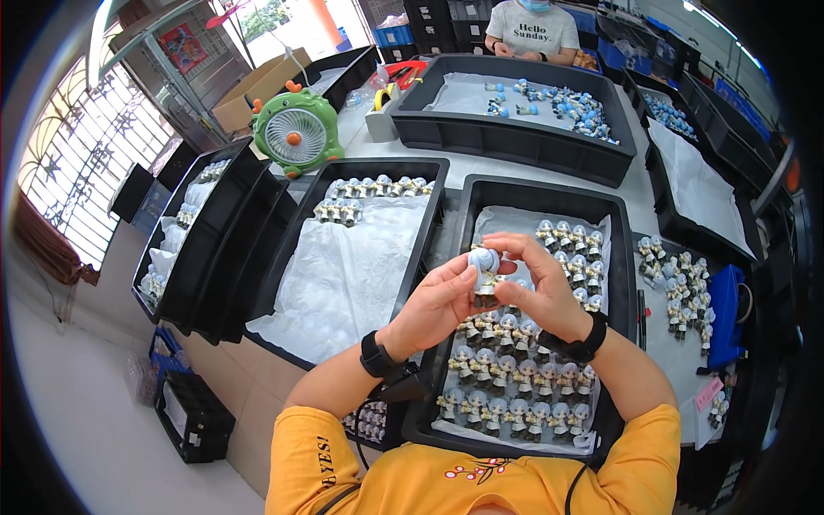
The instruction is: Inspecting small toy figurines by picking them up from a tray and placing them in a bin or another tray.
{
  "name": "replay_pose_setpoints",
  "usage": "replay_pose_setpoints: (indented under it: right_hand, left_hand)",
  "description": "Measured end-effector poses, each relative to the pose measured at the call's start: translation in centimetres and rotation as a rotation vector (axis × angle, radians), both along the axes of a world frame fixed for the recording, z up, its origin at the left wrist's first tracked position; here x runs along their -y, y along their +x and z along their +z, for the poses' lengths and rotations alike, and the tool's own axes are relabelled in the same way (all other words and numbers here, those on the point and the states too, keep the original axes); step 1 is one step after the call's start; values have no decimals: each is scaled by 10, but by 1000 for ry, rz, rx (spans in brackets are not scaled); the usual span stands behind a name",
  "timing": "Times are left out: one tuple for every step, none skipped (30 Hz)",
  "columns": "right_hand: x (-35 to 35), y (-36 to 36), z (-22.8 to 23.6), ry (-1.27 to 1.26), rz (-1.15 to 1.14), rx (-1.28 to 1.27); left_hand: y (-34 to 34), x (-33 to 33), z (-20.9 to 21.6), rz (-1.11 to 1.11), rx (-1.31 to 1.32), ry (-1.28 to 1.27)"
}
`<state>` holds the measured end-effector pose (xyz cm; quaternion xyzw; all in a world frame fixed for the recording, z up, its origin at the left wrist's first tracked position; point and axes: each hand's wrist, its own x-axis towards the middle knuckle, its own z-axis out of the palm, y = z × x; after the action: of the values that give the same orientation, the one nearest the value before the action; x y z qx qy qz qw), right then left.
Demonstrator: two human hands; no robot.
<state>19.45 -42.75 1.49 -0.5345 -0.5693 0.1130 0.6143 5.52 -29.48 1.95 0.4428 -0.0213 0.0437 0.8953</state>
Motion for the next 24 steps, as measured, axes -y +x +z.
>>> replay_pose_setpoints:
  right_hand:
    - [1,1,0,-23,-17,-4]
    - [1,2,0,-45,-35,-8]
    - [2,2,0,-68,-53,-12]
    - [3,3,0,-101,-27,-137]
    - [4,3,0,-134,-1,-262]
    - [5,3,0,-165,24,-387]
    - [4,4,0,-138,-28,-339]
    - [3,4,0,-110,-81,-291]
    - [2,4,-1,-83,-133,-243]
    - [1,5,-1,-55,-182,-194]
    - [1,5,-2,-46,-194,-183]
    - [0,5,-2,-37,-206,-172]
    - [0,5,-2,-29,-216,-159]
    - [0,4,-1,-29,-192,-181]
    - [1,4,0,-29,-167,-203]
    - [2,4,0,-29,-144,-224]
    - [3,5,0,-40,-137,-223]
    - [4,6,-1,-51,-129,-221]
    - [5,7,-1,-62,-120,-219]
    - [5,8,-2,-38,-108,-230]
    - [4,8,-4,-13,-96,-241]
    - [3,8,-5,10,-83,-252]
    - [3,7,-4,12,-108,-138]
    - [3,6,-1,14,-133,-25]
  left_hand:
    - [0,2,1,9,-7,8]
    - [0,1,-1,-2,-18,41]
    - [0,-1,-4,-14,-28,74]
    - [0,-2,-6,-25,-37,108]
    - [0,-1,-6,-25,-33,161]
    - [0,1,-7,-34,-28,146]
    - [1,3,-6,-43,-22,134]
    - [1,4,-5,-52,-17,121]
    - [1,4,-4,-60,-25,110]
    - [0,4,-2,-64,-33,99]
    - [0,3,-1,-69,-41,89]
    - [0,3,-1,-76,-37,71]
    - [0,2,-1,-82,-33,53]
    - [0,1,-1,-88,-29,34]
    - [0,1,-1,-92,-34,19]
    - [0,0,0,-97,-38,3]
    - [0,0,0,-101,-43,-13]
    - [-1,-1,0,-119,-44,-49]
    - [-1,-2,1,-135,-45,-86]
    - [-1,-3,1,-151,-46,-122]
    - [-1,-3,2,-144,-30,-126]
    - [-1,-3,2,-136,-15,-133]
    - [0,-3,2,-128,1,-139]
    - [0,-2,4,-96,-3,-123]
